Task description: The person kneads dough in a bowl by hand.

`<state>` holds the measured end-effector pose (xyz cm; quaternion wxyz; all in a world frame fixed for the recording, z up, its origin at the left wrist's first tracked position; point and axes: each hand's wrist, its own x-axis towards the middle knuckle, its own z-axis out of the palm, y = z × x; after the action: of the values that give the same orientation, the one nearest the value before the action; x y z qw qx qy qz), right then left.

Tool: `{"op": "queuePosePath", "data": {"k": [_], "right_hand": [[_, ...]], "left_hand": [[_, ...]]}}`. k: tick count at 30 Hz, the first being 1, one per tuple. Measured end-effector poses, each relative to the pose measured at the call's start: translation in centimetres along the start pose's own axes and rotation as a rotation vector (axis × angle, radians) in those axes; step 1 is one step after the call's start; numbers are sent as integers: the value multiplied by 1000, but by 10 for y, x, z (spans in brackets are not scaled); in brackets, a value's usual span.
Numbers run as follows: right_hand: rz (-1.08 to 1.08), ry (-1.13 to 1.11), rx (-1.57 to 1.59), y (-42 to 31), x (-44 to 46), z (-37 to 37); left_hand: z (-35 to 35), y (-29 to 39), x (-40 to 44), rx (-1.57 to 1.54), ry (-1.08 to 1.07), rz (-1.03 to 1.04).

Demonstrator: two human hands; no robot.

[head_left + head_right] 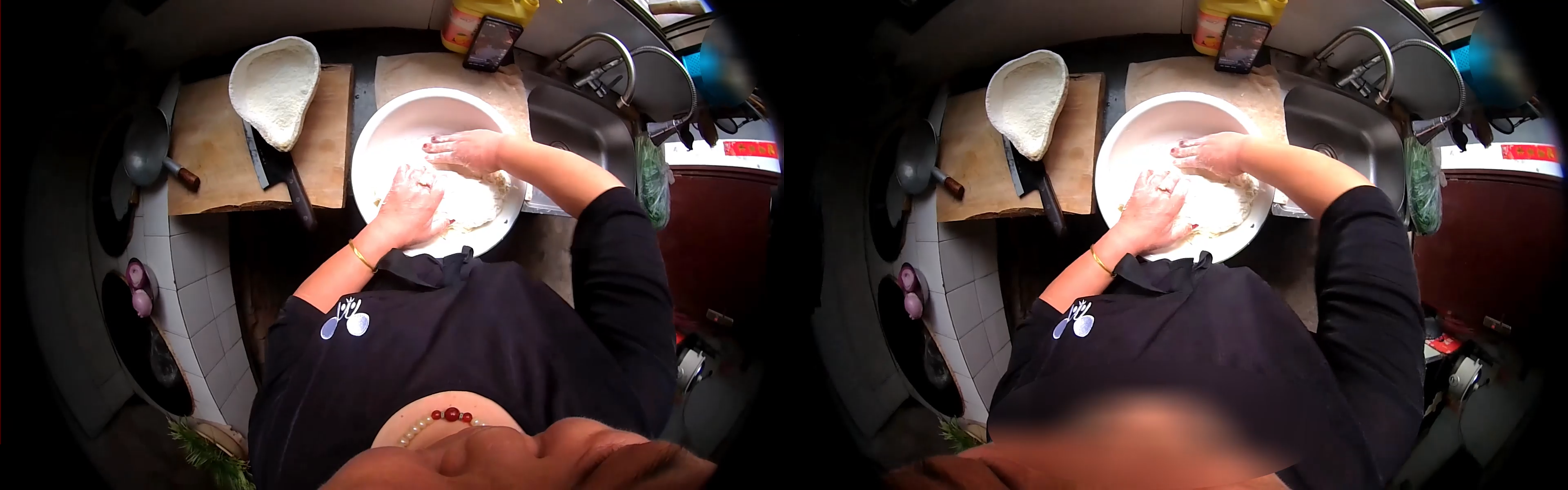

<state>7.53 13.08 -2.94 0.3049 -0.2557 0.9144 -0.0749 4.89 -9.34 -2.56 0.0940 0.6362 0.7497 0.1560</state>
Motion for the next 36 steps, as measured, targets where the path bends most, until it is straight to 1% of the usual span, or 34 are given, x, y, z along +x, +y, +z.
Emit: {"op": "queuePosePath", "data": {"k": [2,5,8,11,14,15,17,18,20,21,22,23,24,25,27,28,29,30,31,32,34,35,36], "right_hand": [[19,-38,18,7,-18,13],[128,-182,171,-5,-44,19],[270,-190,193,-19,-49,12],[340,-40,393,-5,-28,24],[132,411,465,-10,-14,35],[138,341,401,-9,-12,35],[248,139,419,-8,-18,36],[302,37,426,-10,-22,33],[332,211,624,-15,-36,23],[344,298,724,-21,-42,19],[357,385,826,-24,-47,19],[297,414,847,-20,-47,27],[273,467,777,-22,-52,30],[247,520,706,-28,-57,33],[207,621,562,-47,-67,32],[214,655,401,-58,-71,32],[219,685,239,-67,-73,32],[221,713,75,-74,-75,32],[234,691,-49,-79,-74,39],[291,649,-26,-81,-72,39],[403,566,18,-82,-63,34],[340,626,93,-78,-62,30],[360,578,180,-73,-60,28]], "left_hand": [[4,-2,-1,8,58,14],[-2,-1,0,-83,-22,-7],[-6,1,-6,108,37,59],[-10,3,-11,87,-208,97],[-8,6,-10,135,-193,84],[-6,6,-8,164,-179,79],[-1,5,-4,217,-152,66],[-3,4,0,232,-189,56],[-10,0,16,263,-254,37],[-11,-8,26,213,-286,56],[-16,-13,37,151,-389,26],[-25,-18,50,91,-491,-4],[-30,-23,60,31,-590,-37],[-26,-33,62,-54,-417,22],[-23,-53,83,-157,-565,6],[-27,-58,95,-210,-639,-2],[-30,-59,111,-157,-801,-59],[-30,-65,111,-284,-737,-89],[-30,-69,110,-289,-582,-18],[-30,-72,109,-292,-427,53],[-37,-67,102,-167,-276,80],[-40,-64,98,-103,-199,94],[-42,-63,93,-87,-159,96]]}}
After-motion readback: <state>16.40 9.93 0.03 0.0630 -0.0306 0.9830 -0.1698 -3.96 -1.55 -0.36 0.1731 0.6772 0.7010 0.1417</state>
